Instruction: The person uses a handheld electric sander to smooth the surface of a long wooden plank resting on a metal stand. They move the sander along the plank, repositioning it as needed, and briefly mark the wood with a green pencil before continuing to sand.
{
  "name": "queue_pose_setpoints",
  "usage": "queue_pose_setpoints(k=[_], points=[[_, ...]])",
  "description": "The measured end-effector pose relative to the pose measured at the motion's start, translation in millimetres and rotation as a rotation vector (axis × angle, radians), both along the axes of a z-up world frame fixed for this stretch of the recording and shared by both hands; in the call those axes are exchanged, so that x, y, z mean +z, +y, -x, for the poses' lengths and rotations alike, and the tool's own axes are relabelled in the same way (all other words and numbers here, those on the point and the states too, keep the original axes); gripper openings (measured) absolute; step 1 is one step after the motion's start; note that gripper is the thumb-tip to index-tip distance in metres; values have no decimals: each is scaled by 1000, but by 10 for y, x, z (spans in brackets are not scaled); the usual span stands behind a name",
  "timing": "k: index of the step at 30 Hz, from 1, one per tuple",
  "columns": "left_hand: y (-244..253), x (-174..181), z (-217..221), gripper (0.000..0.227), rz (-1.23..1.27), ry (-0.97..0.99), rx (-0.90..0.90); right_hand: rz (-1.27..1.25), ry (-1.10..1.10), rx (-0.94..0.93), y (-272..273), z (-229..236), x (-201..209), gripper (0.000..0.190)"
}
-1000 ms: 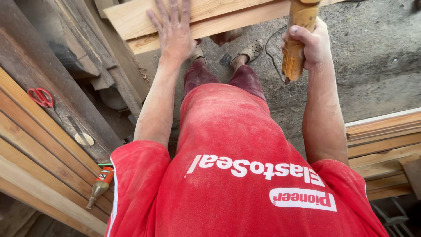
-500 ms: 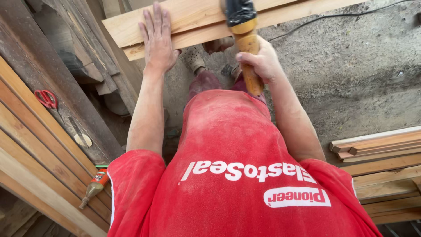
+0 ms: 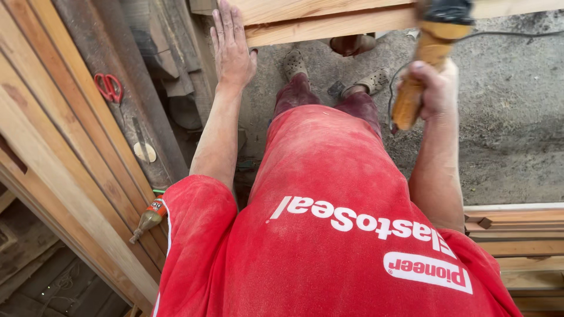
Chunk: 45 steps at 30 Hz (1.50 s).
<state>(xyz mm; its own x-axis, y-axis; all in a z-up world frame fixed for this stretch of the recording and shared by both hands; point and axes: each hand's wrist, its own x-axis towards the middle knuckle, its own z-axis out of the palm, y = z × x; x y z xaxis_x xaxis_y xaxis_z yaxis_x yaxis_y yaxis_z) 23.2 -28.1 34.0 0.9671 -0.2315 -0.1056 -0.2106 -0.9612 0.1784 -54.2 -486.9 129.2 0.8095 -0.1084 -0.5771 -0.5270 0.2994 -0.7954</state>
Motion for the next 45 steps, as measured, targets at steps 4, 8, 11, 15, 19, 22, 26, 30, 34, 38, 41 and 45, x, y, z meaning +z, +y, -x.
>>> queue_pose_setpoints(k=[4,8,11,15,19,22,26,30,34,38,41,45], points=[[189,-9,-40,113,1,-6,30,-86,4,190,686,-113,-17,36],[66,158,139,108,58,80,87,-65,15,265,942,-187,40,35],[-85,407,245,95,25,142,108,-45,-3,194,830,-229,72,34],[-361,812,280,80,504,271,113,-76,23,-46,491,-216,48,29],[-885,1280,225,66,510,407,-27,-86,25,-276,246,-49,200,28],[-1348,1640,248,67,625,279,-294,-220,-52,-402,220,73,280,37],[-2085,1964,397,71,635,462,-499,-317,-171,-460,56,413,292,42],[-2915,1998,627,69,770,351,-926,-487,-269,-553,-285,596,247,40],[-3810,1881,914,57,820,325,-1087,-568,-270,-603,-843,894,51,35],[-4659,1730,1227,46,696,363,-1187,-760,-253,-669,-1547,1326,-283,33],[-5210,1674,1455,44,672,529,-1232,-767,-226,-820,-2028,1758,-452,32],[-5867,1676,1497,47,648,550,-1271,-837,-183,-981,-2614,2275,-571,40]])
